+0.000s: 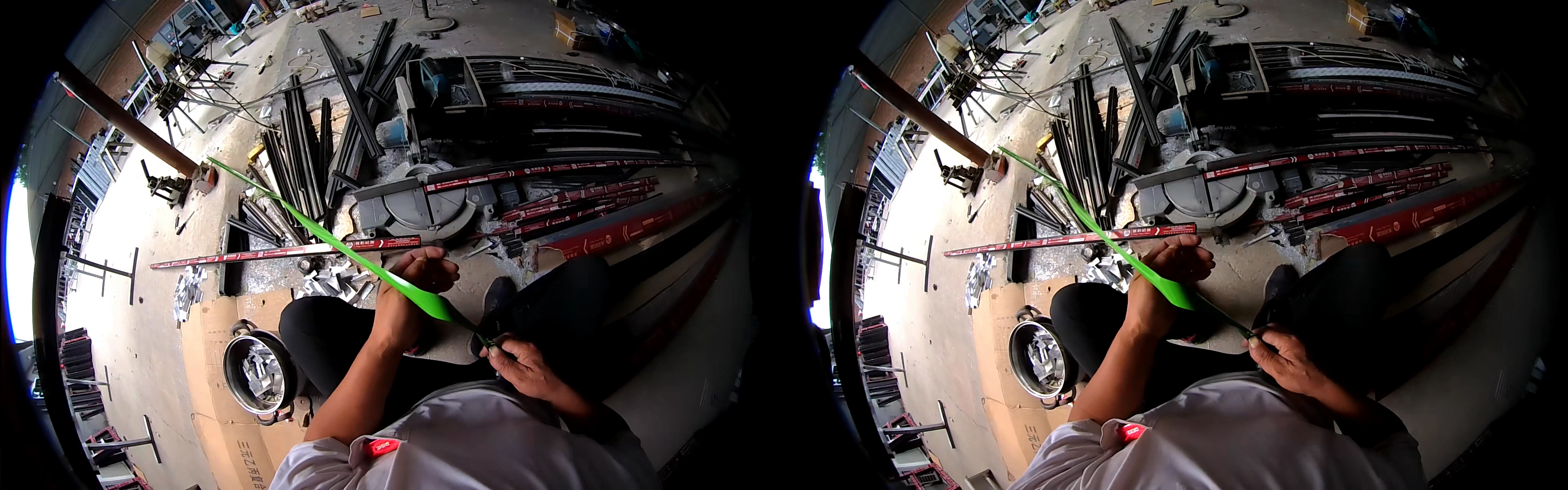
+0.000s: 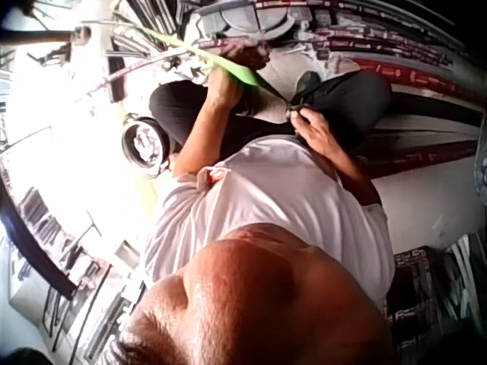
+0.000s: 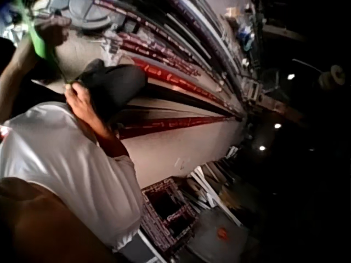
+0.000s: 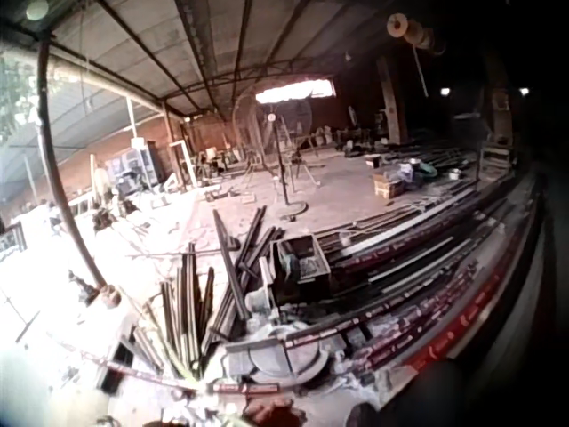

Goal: The person measures and cuts a long metal profile using a miter saw, then moves to a bending machine to bend the profile into a curved shape. The person uses a tape measure to verify dimensions and handles the profile with both hands during cutting and bending.

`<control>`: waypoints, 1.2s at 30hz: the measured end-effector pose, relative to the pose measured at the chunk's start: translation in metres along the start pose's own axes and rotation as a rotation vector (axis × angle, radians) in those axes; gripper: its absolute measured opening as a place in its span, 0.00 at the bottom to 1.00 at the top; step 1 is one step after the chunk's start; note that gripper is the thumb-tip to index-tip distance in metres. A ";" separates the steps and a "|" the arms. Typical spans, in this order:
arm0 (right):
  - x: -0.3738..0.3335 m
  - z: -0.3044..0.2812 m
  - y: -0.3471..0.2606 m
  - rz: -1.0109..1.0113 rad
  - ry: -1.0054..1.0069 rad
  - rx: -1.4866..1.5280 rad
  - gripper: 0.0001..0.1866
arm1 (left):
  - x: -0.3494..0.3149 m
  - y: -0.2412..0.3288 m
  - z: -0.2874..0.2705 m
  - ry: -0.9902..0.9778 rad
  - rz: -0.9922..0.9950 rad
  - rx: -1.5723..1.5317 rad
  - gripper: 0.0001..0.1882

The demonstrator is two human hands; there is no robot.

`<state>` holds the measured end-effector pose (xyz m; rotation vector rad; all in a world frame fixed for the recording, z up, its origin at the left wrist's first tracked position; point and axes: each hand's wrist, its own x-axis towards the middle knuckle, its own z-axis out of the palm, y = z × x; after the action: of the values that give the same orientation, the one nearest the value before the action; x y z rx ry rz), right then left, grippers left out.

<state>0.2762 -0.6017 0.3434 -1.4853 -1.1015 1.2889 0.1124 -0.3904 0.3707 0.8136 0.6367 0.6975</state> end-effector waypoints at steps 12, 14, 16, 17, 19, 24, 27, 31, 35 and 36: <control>0.113 0.079 -0.063 -0.520 0.093 -0.409 0.10 | -0.090 -0.072 -0.054 -0.009 -0.137 -0.263 0.29; 0.127 0.090 -0.067 -0.583 0.073 -0.413 0.09 | -0.090 -0.054 -0.060 -0.030 0.000 -0.098 0.29; 0.135 0.099 -0.080 -0.436 0.019 -0.273 0.09 | -0.090 -0.046 -0.071 -0.060 -0.017 -0.070 0.25; 0.141 0.102 -0.090 -0.368 -0.009 -0.203 0.09 | -0.093 -0.039 -0.070 -0.060 0.005 -0.067 0.24; 0.161 0.098 -0.107 -0.372 0.014 -0.228 0.12 | -0.092 -0.035 -0.067 -0.066 -0.019 -0.085 0.20; 0.230 0.085 -0.168 -0.382 -0.037 -0.181 0.20 | -0.100 -0.054 -0.080 -0.069 -0.083 -0.074 0.13; 0.273 0.073 -0.214 -0.383 -0.009 -0.151 0.21 | -0.109 -0.056 -0.082 -0.028 -0.121 -0.094 0.13; 0.323 0.043 -0.266 -0.346 0.040 -0.188 0.21 | -0.142 -0.020 -0.091 -0.049 -0.182 -0.089 0.14; 0.365 0.010 -0.306 -0.376 0.152 -0.254 0.19 | -0.198 0.022 -0.141 -0.008 -0.197 0.141 0.13; 0.376 0.006 -0.310 -0.393 0.164 -0.246 0.18 | -0.216 0.035 -0.152 0.051 -0.203 0.198 0.13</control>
<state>0.2737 -0.1618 0.5541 -1.4286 -1.3943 0.7694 -0.1413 -0.4718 0.3688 0.9012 0.8316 0.4762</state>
